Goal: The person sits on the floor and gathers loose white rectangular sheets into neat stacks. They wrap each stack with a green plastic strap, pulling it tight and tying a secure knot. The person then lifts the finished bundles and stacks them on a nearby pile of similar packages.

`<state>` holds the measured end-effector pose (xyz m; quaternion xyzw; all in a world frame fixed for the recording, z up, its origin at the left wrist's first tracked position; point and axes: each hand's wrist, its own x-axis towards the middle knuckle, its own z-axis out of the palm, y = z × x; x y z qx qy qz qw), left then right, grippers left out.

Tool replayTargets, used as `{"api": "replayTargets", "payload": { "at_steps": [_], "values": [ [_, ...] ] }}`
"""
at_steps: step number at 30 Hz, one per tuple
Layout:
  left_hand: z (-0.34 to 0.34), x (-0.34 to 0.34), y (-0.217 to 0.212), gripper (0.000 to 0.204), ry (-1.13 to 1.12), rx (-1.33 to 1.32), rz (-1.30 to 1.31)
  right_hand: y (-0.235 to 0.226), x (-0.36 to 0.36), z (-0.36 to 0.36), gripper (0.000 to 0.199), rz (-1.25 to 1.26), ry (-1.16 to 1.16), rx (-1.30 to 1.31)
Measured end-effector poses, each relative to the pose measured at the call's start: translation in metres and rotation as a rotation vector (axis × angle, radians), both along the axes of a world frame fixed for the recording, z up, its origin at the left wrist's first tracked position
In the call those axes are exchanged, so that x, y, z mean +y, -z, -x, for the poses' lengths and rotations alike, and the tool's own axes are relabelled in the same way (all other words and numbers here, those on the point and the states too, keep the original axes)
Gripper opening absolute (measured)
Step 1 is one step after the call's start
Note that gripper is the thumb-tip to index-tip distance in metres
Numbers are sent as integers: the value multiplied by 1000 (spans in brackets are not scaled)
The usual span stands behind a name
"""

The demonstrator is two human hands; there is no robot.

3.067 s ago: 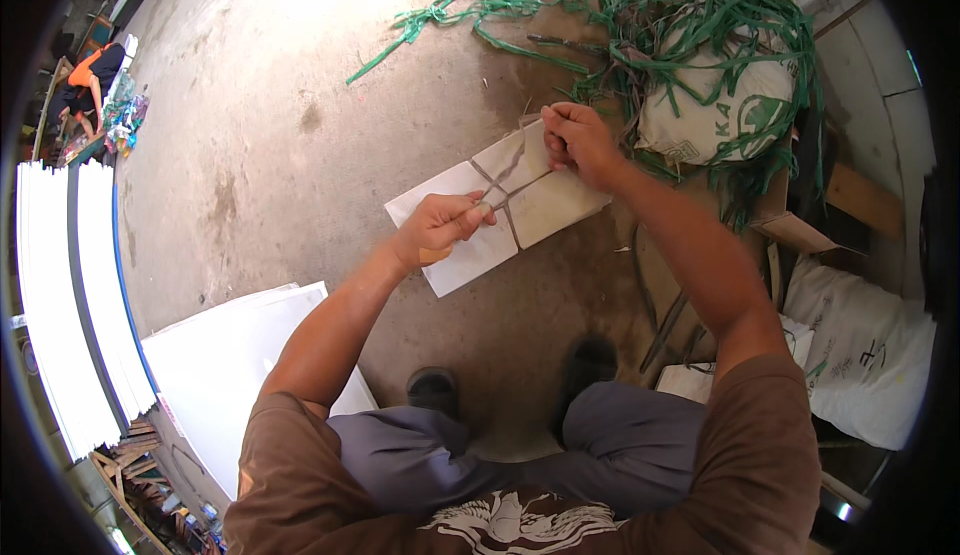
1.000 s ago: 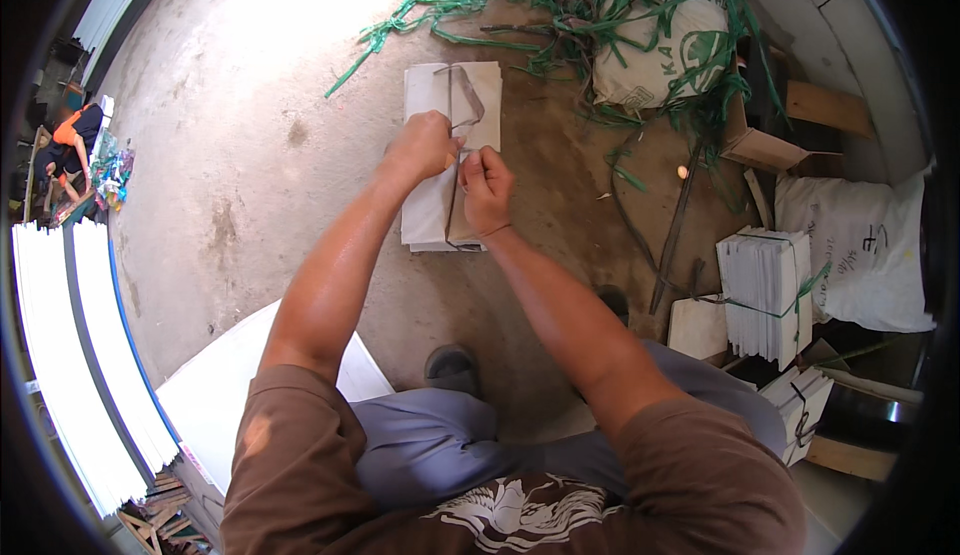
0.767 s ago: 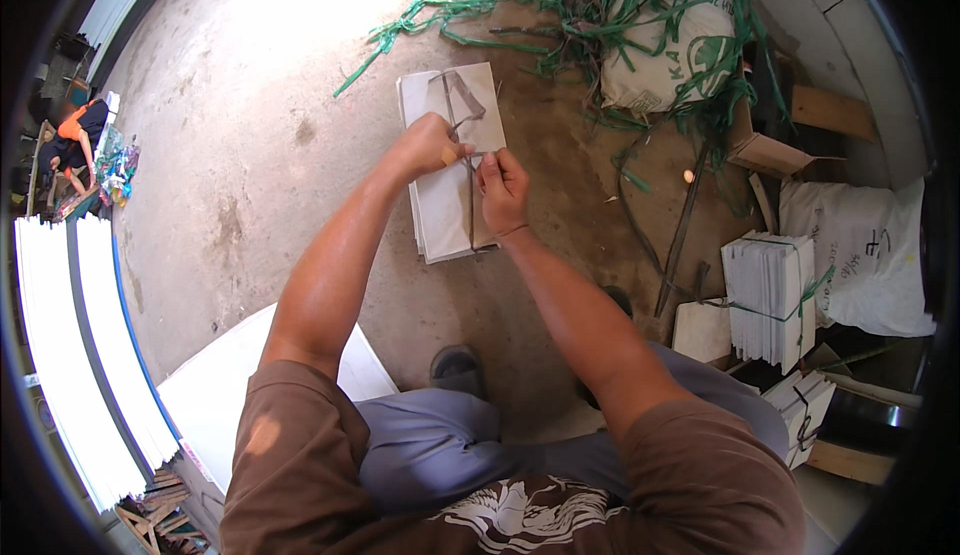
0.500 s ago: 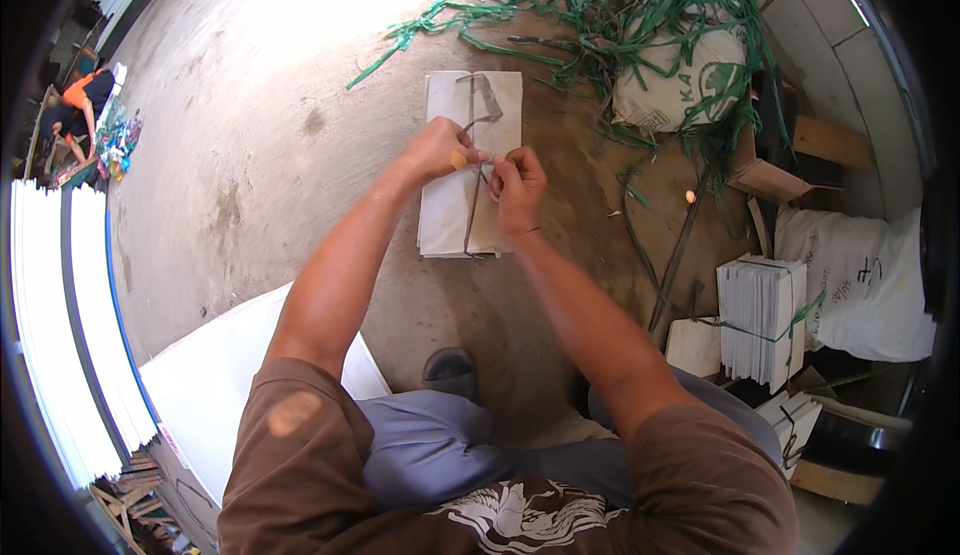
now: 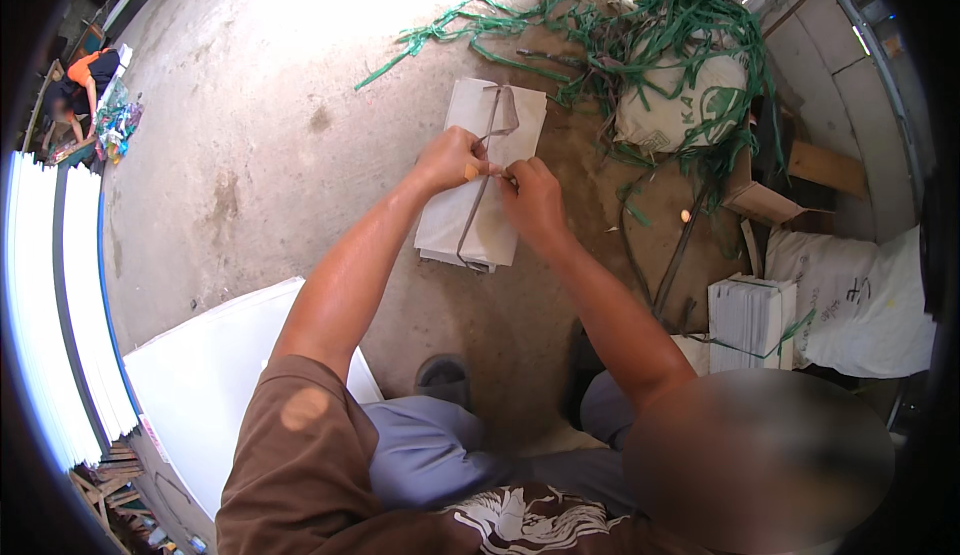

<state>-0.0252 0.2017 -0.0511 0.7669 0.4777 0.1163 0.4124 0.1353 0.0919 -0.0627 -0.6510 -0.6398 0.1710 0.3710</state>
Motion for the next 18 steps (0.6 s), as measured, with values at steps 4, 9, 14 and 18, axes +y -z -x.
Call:
{"api": "replayTargets", "payload": {
  "at_steps": [4, 9, 14, 18],
  "values": [
    [-3, -2, -2, 36, -9, -11, -33, 2, 1, -8, 16, 42, -47, -77],
    [4, -5, -4, 35, -42, -15, 57, -35, 9, -4, 24, 356, 73, -119],
    [7, -16, -13, 34, -41, -47, 70, -21, 8, -10, 24, 248, 12, -68],
    [14, -15, -5, 31, -59, -132, 48, -2, 7, -13, 20, -264, -123, -530]
  ]
}}
